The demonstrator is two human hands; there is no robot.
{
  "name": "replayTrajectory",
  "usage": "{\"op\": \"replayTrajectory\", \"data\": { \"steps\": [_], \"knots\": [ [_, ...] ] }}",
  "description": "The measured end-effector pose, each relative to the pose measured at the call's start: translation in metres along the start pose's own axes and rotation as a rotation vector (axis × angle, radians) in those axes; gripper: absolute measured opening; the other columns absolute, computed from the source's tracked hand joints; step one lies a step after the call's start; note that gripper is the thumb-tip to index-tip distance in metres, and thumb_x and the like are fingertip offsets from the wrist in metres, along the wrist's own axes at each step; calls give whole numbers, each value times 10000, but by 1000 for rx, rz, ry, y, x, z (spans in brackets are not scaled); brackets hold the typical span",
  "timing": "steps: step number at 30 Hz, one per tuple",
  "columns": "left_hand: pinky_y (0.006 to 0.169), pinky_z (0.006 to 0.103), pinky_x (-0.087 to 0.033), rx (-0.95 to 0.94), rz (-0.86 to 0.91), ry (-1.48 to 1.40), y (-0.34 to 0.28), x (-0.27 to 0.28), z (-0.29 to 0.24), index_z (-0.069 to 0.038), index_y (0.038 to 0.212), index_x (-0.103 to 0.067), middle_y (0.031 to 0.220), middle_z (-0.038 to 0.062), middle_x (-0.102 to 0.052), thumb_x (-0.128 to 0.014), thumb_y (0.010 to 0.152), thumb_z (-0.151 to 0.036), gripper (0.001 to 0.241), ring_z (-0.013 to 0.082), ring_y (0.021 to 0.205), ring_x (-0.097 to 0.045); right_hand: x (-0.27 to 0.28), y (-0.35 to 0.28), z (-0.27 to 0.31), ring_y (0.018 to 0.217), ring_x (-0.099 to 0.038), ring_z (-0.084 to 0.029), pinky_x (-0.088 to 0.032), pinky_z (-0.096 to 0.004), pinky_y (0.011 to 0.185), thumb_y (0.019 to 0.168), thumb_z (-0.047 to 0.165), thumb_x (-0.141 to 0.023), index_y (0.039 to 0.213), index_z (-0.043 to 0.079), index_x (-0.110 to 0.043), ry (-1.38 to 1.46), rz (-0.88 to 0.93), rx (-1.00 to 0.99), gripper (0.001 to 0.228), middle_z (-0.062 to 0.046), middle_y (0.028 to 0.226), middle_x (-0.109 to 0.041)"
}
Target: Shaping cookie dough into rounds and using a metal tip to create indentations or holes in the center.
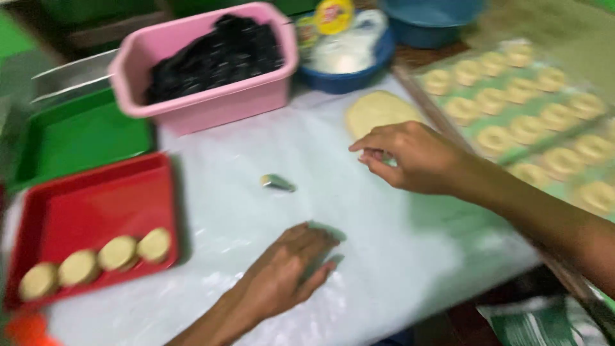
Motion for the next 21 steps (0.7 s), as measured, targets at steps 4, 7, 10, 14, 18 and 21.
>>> {"op": "replayTrajectory", "data": {
  "steps": [4, 7, 10, 14, 18, 21],
  "knots": [
    [1122, 507, -417, 84, -91, 206, -35, 32, 30, -7, 1251, -666, 1227, 164, -687, -712, 913, -141, 366, 334, 1197, -617, -41, 50, 54, 774, -752, -283, -589, -406, 719, 904, 183, -672, 1088, 60, -764, 68, 110, 43, 240, -124, 955, -775],
    [1150, 550, -385, 112, -178, 339, -52, 55, 49, -15, 1216, -659, 1254, 201, -662, -719, 859, -144, 384, 356, 1241, -590, -72, 84, 96, 765, -748, -291, -589, -414, 722, 905, 181, -661, 1112, 62, -761, 110, 164, 123, 260, -123, 947, -777],
    [1170, 573, -374, 132, -316, 500, -65, 72, 64, 13, 1209, -638, 1234, 204, -652, -724, 896, -130, 355, 369, 1280, -578, -100, 113, 141, 793, -749, -296, -595, -406, 719, 904, 168, -664, 1127, 54, -756, 175, 174, 233, 266, -135, 991, -775],
    [1064, 572, -422, 250, -378, 509, -75, 96, 87, 33, 1139, -649, 1161, 234, -651, -716, 811, -62, 349, 395, 1174, -587, -124, 155, 184, 802, -738, -315, -588, -432, 751, 881, 155, -683, 1047, 54, -784, 108, 44, 307, 219, -137, 933, -775],
    [950, 555, -456, 413, -507, 398, -99, 100, 124, 13, 1056, -671, 1126, 233, -665, -642, 814, -21, 246, 389, 1148, -593, -158, 191, 207, 813, -733, -319, -596, -426, 773, 885, 183, -708, 993, 44, -795, 160, -16, 284, 196, -160, 920, -762],
    [1089, 598, -399, 491, -284, 575, -102, 45, 172, -8, 1268, -645, 1290, 262, -631, -598, 887, -81, 391, 401, 1265, -563, -192, 209, 230, 863, -736, -337, -589, -451, 779, 847, 172, -701, 1002, 45, -790, 135, 96, 289, 219, -170, 939, -757]
  ]
}}
Point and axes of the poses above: each hand's wrist, its own y-axis towards the middle knuckle, its own x-axis out of the back of the hand, z = x × y, the point moved 8 cm from there along y, towards the middle knuckle
